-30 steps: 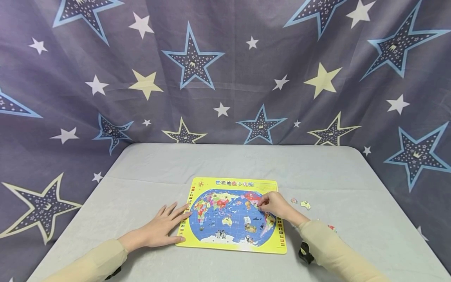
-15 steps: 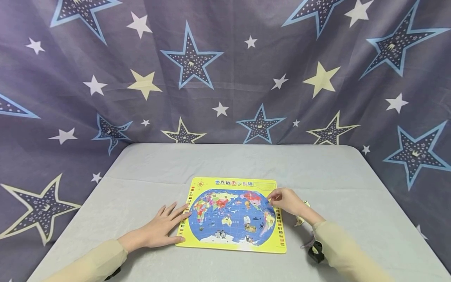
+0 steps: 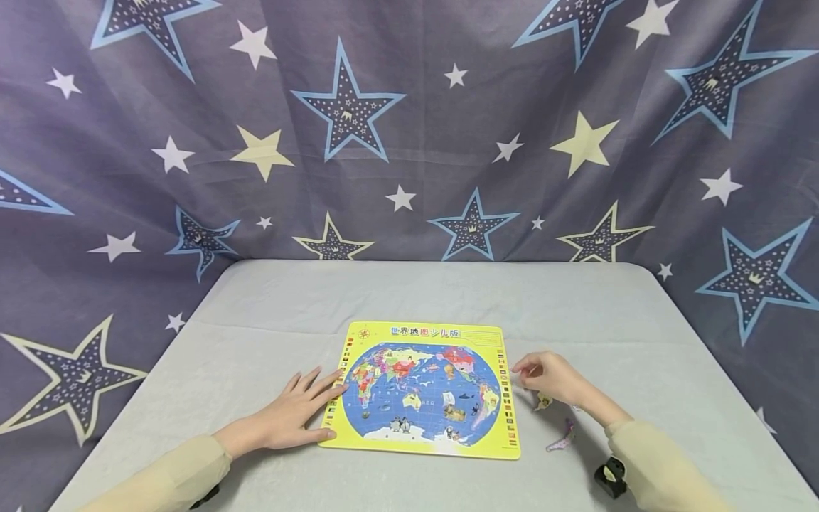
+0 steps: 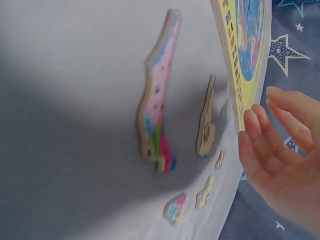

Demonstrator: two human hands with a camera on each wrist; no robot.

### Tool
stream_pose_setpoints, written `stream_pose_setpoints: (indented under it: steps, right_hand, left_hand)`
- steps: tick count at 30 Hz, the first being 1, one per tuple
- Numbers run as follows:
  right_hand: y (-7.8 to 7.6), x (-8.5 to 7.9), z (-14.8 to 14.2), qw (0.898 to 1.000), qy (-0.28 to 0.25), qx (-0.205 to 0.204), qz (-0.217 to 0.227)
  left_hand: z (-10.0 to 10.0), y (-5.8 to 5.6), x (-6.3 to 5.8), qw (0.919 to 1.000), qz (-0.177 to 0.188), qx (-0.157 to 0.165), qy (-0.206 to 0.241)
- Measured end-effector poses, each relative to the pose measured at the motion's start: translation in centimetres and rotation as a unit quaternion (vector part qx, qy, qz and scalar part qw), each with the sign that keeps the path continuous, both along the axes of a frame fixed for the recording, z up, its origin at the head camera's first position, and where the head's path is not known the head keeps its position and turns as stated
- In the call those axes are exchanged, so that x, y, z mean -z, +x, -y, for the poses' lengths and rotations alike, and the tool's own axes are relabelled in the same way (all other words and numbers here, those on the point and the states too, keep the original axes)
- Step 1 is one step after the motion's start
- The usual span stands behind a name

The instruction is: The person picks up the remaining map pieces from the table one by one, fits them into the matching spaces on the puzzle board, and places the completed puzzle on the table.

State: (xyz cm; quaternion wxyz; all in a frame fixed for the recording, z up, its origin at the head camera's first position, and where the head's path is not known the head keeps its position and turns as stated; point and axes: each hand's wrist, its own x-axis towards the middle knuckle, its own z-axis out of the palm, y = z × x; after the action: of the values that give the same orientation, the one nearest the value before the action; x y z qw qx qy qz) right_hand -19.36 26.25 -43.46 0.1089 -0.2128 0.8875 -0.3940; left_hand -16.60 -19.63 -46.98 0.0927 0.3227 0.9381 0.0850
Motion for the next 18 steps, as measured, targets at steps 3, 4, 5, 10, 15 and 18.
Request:
stream_pose_setpoints:
  steps: [3, 4, 5, 10, 15, 18]
  right_hand:
    - [0.4, -0.1, -0.5, 1.000, 0.001, -0.004, -0.004]
    - [0.5, -0.1, -0.6, 1.000, -0.001, -0.006, -0.003]
    - [0.6, -0.1, -0.8, 1.000, -0.001, -0.008, -0.003]
    - [1.1, 0.0, -1.5, 1.000, 0.007, -0.012, -0.005]
    - [1.5, 0.1, -2.0, 1.000, 0.019, -0.006, -0.016]
    - [1.6, 0.3, -2.3, 1.000, 0.025, 0.004, -0.014]
  left_hand:
    - [0.0, 0.0, 0.0, 1.0000, -0.001, 0.000, 0.000]
    - [0.0, 0.0, 0.0, 1.0000, -0.001, 0.000, 0.000]
    - [0.0, 0.0, 0.0, 1.0000, -0.002, 0.001, 0.001]
    - [-0.1, 0.0, 0.0, 1.0000, -0.001, 0.002, 0.004]
    - [-0.1, 0.0, -0.1, 1.0000, 0.006, -0.001, 0.001]
    - [-0.2, 0.1, -0.2, 1.0000, 0.006, -0.002, -0.001]
